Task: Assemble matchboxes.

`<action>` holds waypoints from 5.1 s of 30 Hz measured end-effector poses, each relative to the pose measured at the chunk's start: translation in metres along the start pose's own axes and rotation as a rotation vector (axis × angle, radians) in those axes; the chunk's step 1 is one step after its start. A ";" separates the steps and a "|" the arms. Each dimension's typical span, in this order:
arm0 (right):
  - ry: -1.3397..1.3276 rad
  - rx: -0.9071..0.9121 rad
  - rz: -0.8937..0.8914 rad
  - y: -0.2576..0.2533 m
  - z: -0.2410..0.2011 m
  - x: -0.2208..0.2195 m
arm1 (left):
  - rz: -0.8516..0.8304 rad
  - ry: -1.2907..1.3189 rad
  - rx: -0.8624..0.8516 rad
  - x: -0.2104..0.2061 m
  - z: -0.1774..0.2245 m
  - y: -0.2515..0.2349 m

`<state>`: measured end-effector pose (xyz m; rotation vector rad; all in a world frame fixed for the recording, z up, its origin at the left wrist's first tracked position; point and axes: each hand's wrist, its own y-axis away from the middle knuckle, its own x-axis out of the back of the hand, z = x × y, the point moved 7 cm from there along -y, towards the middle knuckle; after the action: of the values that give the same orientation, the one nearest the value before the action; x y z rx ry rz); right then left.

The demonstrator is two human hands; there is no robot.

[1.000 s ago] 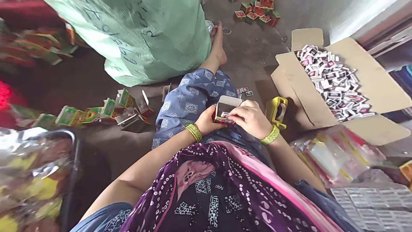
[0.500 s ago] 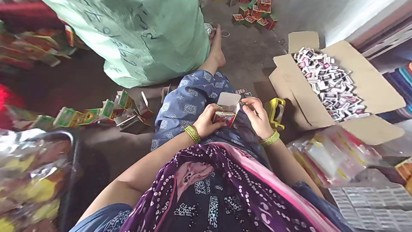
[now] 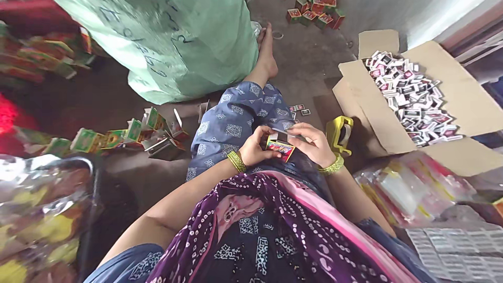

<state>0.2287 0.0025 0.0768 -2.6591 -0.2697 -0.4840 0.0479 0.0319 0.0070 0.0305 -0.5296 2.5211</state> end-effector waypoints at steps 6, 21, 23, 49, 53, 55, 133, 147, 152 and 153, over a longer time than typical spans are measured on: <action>0.288 0.159 -0.081 0.003 -0.019 -0.014 | 0.019 0.033 0.055 -0.001 -0.002 0.001; 0.526 0.313 -0.226 0.005 -0.034 -0.022 | -0.033 -0.004 0.064 -0.002 0.000 0.001; 0.555 0.315 -0.242 0.008 -0.033 -0.027 | -0.021 0.002 0.097 -0.002 -0.002 0.001; 0.537 -1.040 0.257 0.168 0.151 0.190 | 0.034 -0.019 0.101 0.007 -0.001 0.004; 0.457 -1.023 0.318 0.166 0.163 0.183 | 0.035 -0.024 0.095 0.008 -0.002 0.004; 0.445 -1.024 0.391 0.164 0.165 0.184 | 0.038 -0.013 0.103 0.008 -0.002 0.005; 0.144 -0.347 0.030 -0.009 0.018 -0.018 | 0.070 -0.124 0.000 0.005 0.016 -0.003; 0.231 -0.971 -0.069 -0.142 0.053 0.077 | 0.430 0.242 0.312 0.047 -0.015 0.001; 0.281 -0.362 0.718 -0.270 0.003 0.203 | 0.387 0.224 0.292 0.043 -0.013 -0.002; 0.279 -0.310 0.755 -0.280 -0.007 0.206 | 0.384 0.216 0.287 0.043 -0.012 -0.003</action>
<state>0.3439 0.2721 0.2630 -2.6603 0.9225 -0.6559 0.0139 0.0610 0.0023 -0.2563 -0.0879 2.9082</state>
